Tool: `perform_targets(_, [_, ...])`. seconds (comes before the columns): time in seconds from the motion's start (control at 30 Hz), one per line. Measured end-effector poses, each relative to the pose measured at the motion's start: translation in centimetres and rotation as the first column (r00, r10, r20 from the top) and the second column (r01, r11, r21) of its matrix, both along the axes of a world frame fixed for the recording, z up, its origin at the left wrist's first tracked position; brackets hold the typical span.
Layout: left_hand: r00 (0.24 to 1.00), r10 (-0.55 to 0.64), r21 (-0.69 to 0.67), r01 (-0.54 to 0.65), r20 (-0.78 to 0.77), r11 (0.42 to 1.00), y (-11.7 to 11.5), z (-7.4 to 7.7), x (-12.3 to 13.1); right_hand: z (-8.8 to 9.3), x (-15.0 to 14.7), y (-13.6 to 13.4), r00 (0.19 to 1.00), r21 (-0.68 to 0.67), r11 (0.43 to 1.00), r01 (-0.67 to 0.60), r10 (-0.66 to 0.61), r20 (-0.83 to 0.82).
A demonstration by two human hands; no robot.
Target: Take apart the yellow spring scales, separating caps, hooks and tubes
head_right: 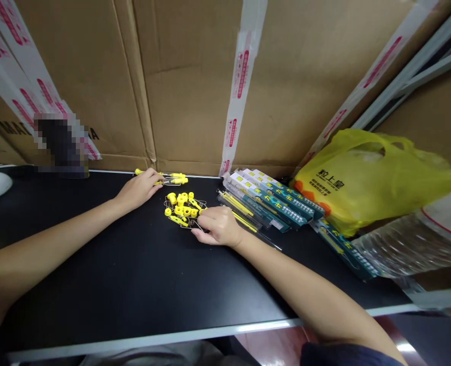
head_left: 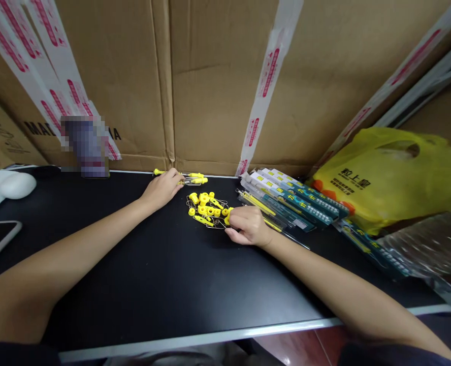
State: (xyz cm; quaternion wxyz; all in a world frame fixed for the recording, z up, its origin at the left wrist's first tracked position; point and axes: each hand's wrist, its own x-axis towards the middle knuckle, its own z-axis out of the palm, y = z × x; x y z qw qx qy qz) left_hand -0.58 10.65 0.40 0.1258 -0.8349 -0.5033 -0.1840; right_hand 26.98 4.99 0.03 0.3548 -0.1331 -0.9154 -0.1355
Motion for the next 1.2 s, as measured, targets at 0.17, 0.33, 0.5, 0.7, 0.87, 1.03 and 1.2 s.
perform_targets(0.17, [0.997,-0.078,0.124,0.075,0.015,0.989,-2.2,2.1,-0.1,0.3,0.0,-0.5,0.991,-0.109,0.989,0.098,-0.107,-0.082])
perform_targets(0.33, [0.958,-0.273,0.257,0.286,-0.088,0.923,-7.9,3.2,0.0,0.1,-0.7,-2.2,0.957,-0.481,0.869,0.114,-0.227,-0.182])
perform_targets(0.5, [0.926,-0.355,0.230,0.376,-0.127,0.898,-11.4,1.0,-0.2,0.2,-2.3,-4.7,0.975,-0.636,0.764,0.112,-0.208,-0.078])
perform_targets(0.7, [0.943,-0.326,0.185,0.331,-0.062,0.925,-11.2,-0.4,0.0,0.1,-3.4,-5.3,0.969,-0.746,0.648,0.152,-0.246,-0.016])
perform_targets(0.87, [0.906,-0.416,0.047,0.420,-0.081,0.906,-11.7,0.0,0.2,-0.4,-3.6,-5.1,0.981,-0.747,0.648,0.152,-0.191,0.034])
perform_targets(1.03, [0.909,-0.405,-0.003,0.407,-0.101,0.914,-11.9,-0.1,0.2,-0.5,-3.6,-5.1,0.987,-0.732,0.663,0.161,-0.128,0.101])
perform_targets(1.2, [0.905,-0.412,-0.017,0.413,-0.105,0.911,-11.7,-0.2,0.1,-0.1,-3.7,-5.1,0.982,-0.597,0.786,0.160,-0.185,0.019])
